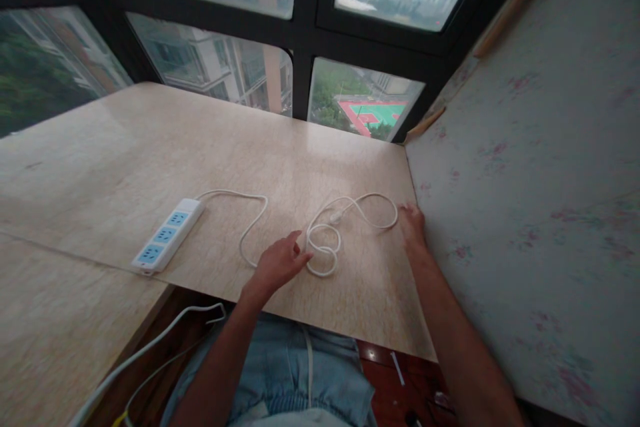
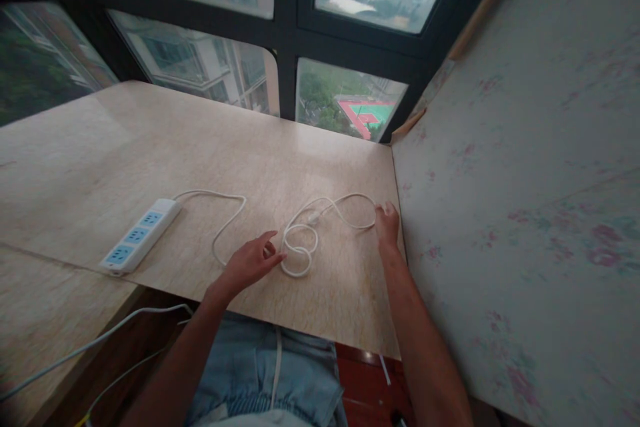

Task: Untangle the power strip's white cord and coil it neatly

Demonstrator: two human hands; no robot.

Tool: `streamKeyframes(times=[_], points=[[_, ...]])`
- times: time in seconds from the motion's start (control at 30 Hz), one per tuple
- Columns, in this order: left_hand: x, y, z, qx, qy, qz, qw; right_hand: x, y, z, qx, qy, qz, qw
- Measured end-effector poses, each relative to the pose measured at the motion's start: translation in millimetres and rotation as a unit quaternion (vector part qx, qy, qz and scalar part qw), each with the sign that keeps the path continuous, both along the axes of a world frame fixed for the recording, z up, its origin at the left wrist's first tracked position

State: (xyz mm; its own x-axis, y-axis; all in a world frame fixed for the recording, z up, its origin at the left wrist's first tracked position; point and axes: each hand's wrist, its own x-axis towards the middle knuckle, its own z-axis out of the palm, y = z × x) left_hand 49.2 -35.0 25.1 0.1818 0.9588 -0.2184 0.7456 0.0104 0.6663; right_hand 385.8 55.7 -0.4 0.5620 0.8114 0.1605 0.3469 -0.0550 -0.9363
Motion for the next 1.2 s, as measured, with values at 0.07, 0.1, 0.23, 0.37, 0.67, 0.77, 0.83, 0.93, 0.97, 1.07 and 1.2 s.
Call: streamKeyframes(times=[0.07,0.1,0.23,0.37,0.67,0.77,0.83,0.93,0.97,1.07,1.2], points=[[-3.3,-2.8,4.7,-0.005,0.028,-0.022,0.999,-15.3,-11.6,11.6,0.028,-0.031,-0.024,0.999],[-4.3,-3.5,5.1,-0.007,0.030,-0.030,0.999,-26.6,-18.7,18.6,0.057,-0.058,-0.026,0.996],[-6.0,-3.0,0.6,0.013,0.036,-0.061,0.997,-83.1,-48.6,36.0,0.141,-0.163,0.181,0.960],[-10.7,-4.4,2.0,0.078,-0.007,-0.094,0.992,-117.1,-59.7,12.7,0.107,-0.244,0.407,0.874],[-30.7,-23.6,11.8,0.162,-0.104,-0.101,0.976,-123.3,-46.7,-18.0,0.057,-0.430,0.394,0.810],[-33.6,-26.1,10.8,0.187,-0.128,-0.117,0.967,-131.4,-41.2,-8.7,0.069,-0.448,0.428,0.782],[-37.0,-27.1,11.1,0.196,-0.135,-0.118,0.964,-132.1,-36.4,-3.2,0.076,-0.447,0.452,0.768],[-46.3,-28.0,12.5,0.212,-0.142,-0.077,0.964,-122.7,-30.4,4.9,0.082,-0.457,0.450,0.763],[-50.2,-28.1,13.0,0.220,-0.142,-0.053,0.964,-117.5,-29.2,7.7,0.085,-0.459,0.434,0.770],[-62.6,-27.7,14.1,0.247,-0.132,0.018,0.960,-99.2,-27.6,16.1,0.094,-0.443,0.373,0.810],[-74.9,-27.4,14.6,0.271,-0.125,0.080,0.951,-77.9,-28.6,25.3,0.097,-0.407,0.333,0.845]])
